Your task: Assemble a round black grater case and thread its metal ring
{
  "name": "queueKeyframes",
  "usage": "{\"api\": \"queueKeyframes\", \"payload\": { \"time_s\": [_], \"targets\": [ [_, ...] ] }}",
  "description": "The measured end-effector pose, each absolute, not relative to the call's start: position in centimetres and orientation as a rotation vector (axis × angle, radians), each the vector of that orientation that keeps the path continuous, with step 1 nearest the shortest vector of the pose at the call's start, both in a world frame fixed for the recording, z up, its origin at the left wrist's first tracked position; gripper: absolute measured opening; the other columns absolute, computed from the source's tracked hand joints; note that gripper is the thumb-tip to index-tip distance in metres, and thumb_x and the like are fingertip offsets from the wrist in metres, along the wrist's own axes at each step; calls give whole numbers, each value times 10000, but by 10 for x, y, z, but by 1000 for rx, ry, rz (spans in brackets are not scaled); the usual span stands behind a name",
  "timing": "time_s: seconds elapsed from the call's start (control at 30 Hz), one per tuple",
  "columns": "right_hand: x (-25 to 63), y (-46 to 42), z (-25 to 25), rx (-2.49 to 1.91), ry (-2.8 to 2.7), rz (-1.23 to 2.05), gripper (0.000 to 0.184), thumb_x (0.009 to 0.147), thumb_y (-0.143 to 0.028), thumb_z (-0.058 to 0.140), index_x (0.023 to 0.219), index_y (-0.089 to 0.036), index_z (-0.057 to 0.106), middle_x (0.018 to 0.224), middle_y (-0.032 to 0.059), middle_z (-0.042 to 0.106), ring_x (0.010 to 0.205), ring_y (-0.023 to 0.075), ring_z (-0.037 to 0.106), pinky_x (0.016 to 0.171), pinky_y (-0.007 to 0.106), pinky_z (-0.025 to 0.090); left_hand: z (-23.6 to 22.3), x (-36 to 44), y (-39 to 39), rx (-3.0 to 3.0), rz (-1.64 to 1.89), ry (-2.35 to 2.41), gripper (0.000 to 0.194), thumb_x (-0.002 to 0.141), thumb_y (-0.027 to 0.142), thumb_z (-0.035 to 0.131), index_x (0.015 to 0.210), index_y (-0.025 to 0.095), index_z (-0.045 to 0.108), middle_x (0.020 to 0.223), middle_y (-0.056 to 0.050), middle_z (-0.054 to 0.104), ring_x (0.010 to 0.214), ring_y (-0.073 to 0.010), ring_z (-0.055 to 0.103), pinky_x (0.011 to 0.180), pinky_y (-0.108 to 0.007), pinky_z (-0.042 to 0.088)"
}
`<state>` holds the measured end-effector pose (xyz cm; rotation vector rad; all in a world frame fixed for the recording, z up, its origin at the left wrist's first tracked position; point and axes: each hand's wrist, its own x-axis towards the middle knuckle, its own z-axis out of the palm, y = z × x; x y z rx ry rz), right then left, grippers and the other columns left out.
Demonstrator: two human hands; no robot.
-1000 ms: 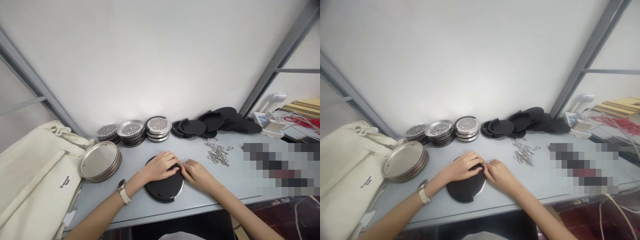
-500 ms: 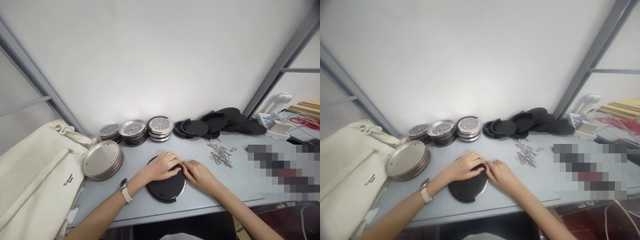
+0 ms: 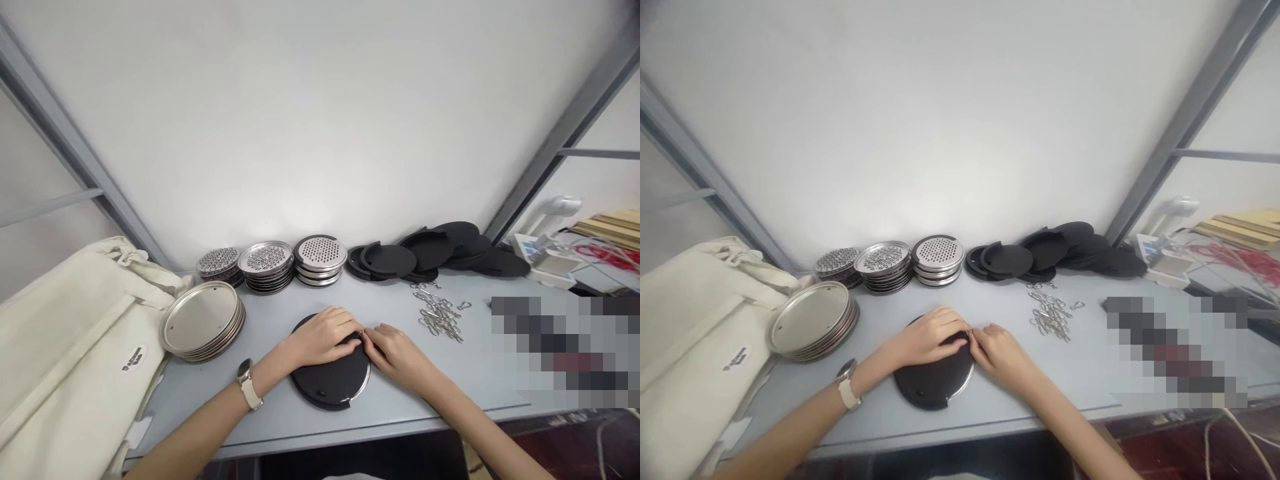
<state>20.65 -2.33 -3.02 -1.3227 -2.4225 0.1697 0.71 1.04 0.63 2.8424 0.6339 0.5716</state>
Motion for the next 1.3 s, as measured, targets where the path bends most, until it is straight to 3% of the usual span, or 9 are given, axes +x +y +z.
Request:
{"api": "queueKeyframes", "payload": {
  "time_s": [0.8,1.3],
  "targets": [
    [206,-22,-32,-1322,-2423,127,282,936,-212,339,744,-169,541,629,32,545,610,169,515,582,279,338,5,15,4,2649,687,770,168,826,140,554,985,184,525,945,-27,598,941,-178,534,887,-305,391],
    [206,-24,-31,-1286,-2438,72,302,941,-196,327,746,-164,555,617,32,544,595,169,515,579,280,344,4,14,5,2598,695,781,161,834,175,578,987,188,531,966,-24,613,942,-174,548,901,-305,394]
  ]
}}
